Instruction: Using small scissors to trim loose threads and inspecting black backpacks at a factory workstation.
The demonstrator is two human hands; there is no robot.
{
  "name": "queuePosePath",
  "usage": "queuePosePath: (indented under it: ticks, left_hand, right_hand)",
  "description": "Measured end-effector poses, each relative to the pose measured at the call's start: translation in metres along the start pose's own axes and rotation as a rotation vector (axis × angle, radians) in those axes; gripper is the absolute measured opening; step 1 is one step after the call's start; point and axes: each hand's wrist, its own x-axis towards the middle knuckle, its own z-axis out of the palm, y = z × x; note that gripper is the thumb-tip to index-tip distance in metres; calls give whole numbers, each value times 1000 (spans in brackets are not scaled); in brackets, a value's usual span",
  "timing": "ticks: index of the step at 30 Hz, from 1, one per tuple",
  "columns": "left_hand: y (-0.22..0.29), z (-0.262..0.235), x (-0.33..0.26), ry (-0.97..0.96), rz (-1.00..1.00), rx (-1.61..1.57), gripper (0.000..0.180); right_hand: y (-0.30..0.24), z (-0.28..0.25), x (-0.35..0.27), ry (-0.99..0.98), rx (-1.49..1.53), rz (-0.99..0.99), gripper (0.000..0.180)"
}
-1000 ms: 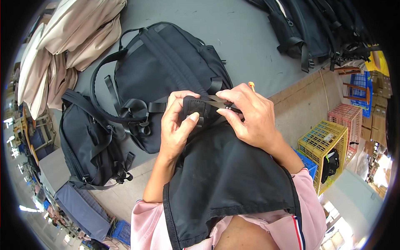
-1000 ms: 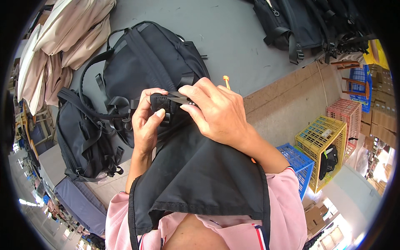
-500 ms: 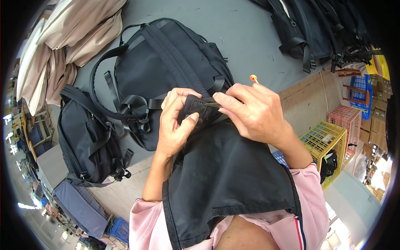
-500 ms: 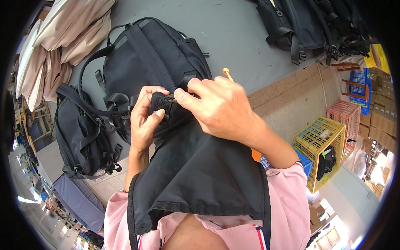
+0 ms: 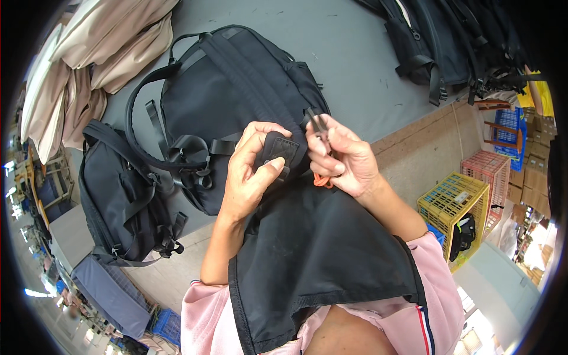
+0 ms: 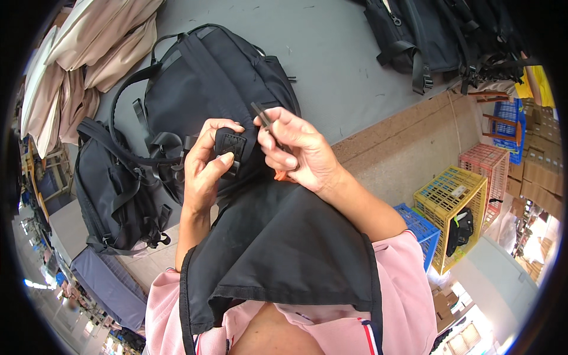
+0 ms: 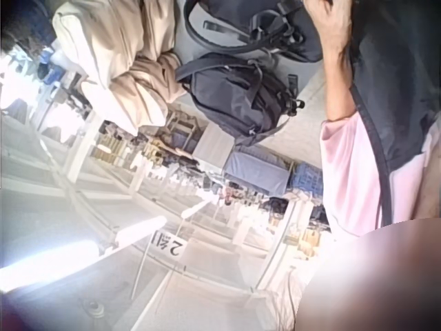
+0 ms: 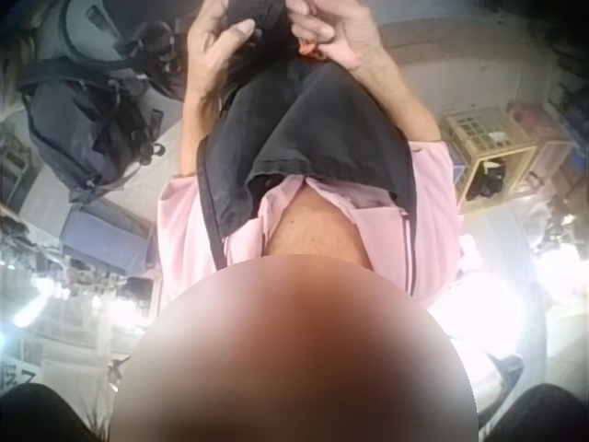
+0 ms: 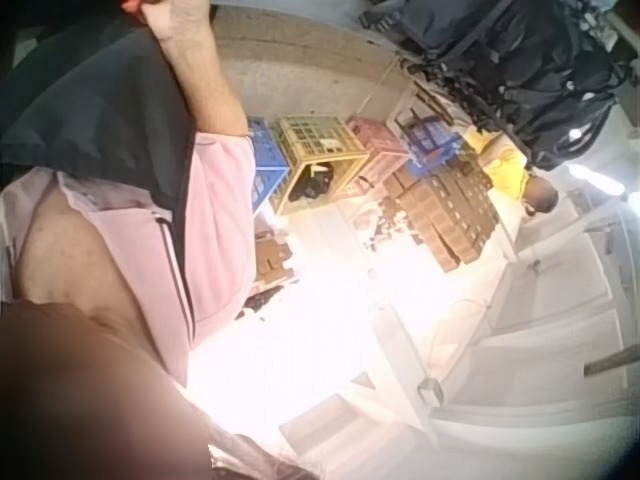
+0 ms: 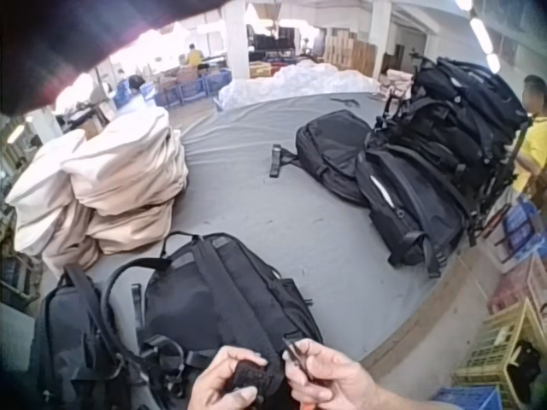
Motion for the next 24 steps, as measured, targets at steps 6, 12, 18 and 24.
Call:
queuePosePath:
  ticks: [6, 12, 18, 24]
  left_hand:
    - [-5, 4, 0, 61, 76, 108, 25]
    - [-2, 7, -1, 71, 63, 152, 24]
    - [-2, 10, 0, 74, 55, 155, 24]
    - [-2, 10, -3, 67, 74, 157, 25]
  right_hand:
    - [2, 25, -16, 319, -1475, -515, 17]
    - [-6, 29, -20, 217, -2107, -832, 26]
    - [-6, 29, -15, 145, -2157, -884, 26]
    - [-1, 26, -17, 185, -2147, -898, 26]
